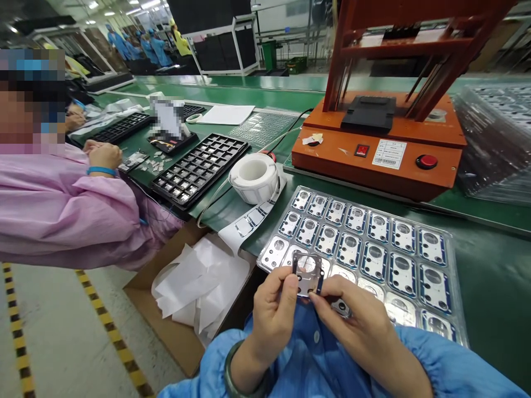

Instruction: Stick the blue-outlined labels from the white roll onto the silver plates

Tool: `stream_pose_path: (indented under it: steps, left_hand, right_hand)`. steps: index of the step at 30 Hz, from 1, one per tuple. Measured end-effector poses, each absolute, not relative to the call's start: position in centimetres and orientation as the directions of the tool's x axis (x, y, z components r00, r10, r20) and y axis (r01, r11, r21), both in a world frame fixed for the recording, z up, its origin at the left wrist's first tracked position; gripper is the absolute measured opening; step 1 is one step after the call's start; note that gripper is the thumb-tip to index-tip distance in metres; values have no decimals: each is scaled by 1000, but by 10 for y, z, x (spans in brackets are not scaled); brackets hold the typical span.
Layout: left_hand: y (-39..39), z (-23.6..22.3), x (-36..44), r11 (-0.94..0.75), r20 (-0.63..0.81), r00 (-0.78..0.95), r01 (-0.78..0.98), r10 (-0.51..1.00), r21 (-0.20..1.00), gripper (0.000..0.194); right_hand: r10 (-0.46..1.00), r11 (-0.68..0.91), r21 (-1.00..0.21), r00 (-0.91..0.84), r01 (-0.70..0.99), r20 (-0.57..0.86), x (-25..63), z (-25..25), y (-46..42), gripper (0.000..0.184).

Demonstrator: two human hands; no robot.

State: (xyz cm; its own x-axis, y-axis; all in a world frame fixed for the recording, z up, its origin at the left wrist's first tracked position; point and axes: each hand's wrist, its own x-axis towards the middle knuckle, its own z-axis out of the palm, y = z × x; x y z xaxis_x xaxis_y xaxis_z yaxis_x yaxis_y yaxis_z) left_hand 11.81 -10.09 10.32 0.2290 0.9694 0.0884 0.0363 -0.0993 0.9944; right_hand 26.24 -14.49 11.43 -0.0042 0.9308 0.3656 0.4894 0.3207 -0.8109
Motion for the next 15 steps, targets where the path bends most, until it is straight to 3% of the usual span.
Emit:
stream_pose_path:
  steps: [15]
  left_hand:
    - [-104,96,117,-224,193,206,138,959,965,24]
  right_hand:
    - [952,281,-828,-30,484,306,263,114,-149,8]
